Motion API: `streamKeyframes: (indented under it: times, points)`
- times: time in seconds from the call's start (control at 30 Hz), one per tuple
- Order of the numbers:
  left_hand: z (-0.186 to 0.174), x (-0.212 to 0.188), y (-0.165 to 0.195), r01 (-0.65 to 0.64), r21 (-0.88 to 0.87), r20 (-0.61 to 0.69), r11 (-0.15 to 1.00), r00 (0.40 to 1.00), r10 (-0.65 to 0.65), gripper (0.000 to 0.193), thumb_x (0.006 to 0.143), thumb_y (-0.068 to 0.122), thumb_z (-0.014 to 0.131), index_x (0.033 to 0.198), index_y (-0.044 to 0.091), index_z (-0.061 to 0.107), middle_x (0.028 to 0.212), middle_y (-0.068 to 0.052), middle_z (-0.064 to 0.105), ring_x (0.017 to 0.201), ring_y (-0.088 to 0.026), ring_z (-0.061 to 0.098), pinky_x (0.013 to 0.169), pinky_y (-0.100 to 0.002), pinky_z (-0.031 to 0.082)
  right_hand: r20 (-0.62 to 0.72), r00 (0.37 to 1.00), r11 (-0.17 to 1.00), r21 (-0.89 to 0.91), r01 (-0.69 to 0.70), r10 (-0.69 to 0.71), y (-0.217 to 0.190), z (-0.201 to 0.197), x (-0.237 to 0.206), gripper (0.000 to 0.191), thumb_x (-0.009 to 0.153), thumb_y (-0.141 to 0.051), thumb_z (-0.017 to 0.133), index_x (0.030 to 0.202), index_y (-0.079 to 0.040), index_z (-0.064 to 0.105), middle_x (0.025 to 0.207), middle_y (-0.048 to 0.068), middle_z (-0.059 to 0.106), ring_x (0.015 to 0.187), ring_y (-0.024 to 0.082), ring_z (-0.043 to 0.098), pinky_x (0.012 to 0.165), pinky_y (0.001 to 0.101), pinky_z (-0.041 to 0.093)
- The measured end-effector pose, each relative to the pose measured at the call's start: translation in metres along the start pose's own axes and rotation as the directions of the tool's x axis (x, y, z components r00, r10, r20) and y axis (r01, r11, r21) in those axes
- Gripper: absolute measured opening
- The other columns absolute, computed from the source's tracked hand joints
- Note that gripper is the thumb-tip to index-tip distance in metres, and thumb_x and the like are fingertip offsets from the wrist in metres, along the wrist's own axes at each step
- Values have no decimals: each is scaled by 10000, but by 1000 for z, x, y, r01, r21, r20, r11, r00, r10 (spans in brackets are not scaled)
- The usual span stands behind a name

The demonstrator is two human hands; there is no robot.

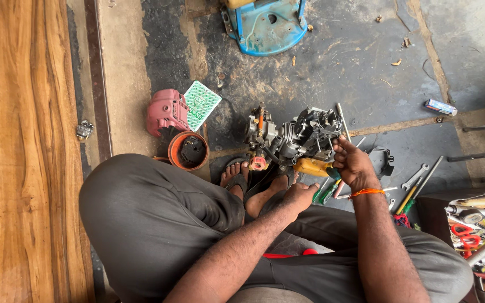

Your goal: The person sits on the floor repairing a small engine, using a screwdriver to loosen and remove parts from the engine assembly. They handle the engine, turn it, pick up fasteners and small components, and set removed pieces on the floor beside the toolbox.

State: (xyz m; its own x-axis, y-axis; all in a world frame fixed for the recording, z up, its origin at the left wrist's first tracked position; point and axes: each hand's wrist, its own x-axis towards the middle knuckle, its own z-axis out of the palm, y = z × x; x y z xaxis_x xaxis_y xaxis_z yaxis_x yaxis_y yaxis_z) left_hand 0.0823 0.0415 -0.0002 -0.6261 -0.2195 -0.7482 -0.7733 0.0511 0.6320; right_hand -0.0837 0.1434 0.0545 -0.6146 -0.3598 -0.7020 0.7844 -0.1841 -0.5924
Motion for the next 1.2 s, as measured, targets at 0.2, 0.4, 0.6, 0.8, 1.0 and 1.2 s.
streamKeyframes:
  times: [0.2, 0.4, 0.6, 0.8, 1.0, 1.2]
  points:
    - [-3, 1, 1, -42, 39, 17, 998, 999, 42, 538, 976, 527, 585, 949, 16, 751, 923, -122, 741, 934, -223, 709, 903, -379, 552, -26, 1000, 1000, -9, 1, -2, -1, 2, -2, 164, 1077, -266, 600, 976, -140, 625, 743, -68, 587, 575, 40, 353, 510, 208, 273]
    - [-1, 0, 1, -97, 37, -39, 995, 994, 98, 517, 958, 525, 617, 966, 28, 759, 1016, -102, 728, 1025, -205, 671, 943, -397, 527, -33, 999, 999, -33, -13, 12, -2, 7, -6, 281, 1052, -309, 527, 992, -81, 680, 736, -56, 594, 565, 54, 341, 504, 214, 269]
    - [1, -2, 1, -49, 82, -11, 995, 999, 50, 543, 979, 528, 602, 874, 14, 740, 842, -131, 737, 857, -260, 720, 841, -417, 558, 9, 1000, 1000, -1, 4, -4, -1, 4, -5, 212, 1097, -268, 564, 998, -106, 656, 746, -70, 585, 580, 34, 348, 513, 200, 275]
    - [6, -5, -6, -65, 83, 0, 994, 998, 65, 561, 975, 513, 643, 751, -1, 651, 753, -148, 691, 765, -292, 700, 772, -450, 560, -19, 1000, 1000, 21, -7, 8, -1, 2, -4, 255, 1077, -278, 500, 1025, -83, 656, 756, -47, 605, 562, 43, 353, 498, 202, 278]
    - [10, -9, -13, -79, 142, 19, 987, 997, 77, 541, 950, 522, 656, 781, 8, 660, 778, -133, 700, 771, -272, 691, 784, -443, 551, 28, 999, 999, 47, 17, -18, 4, -8, 2, 210, 1097, -262, 539, 1056, -84, 641, 769, -67, 596, 567, 18, 334, 500, 186, 273]
    - [8, -11, -15, -80, 127, 41, 989, 996, 75, 529, 962, 528, 625, 867, 13, 699, 878, -141, 735, 861, -261, 711, 831, -438, 553, 7, 1000, 999, 43, -8, 8, 5, -6, 5, 217, 1084, -321, 628, 960, -143, 618, 747, -81, 590, 557, 26, 361, 492, 195, 261]
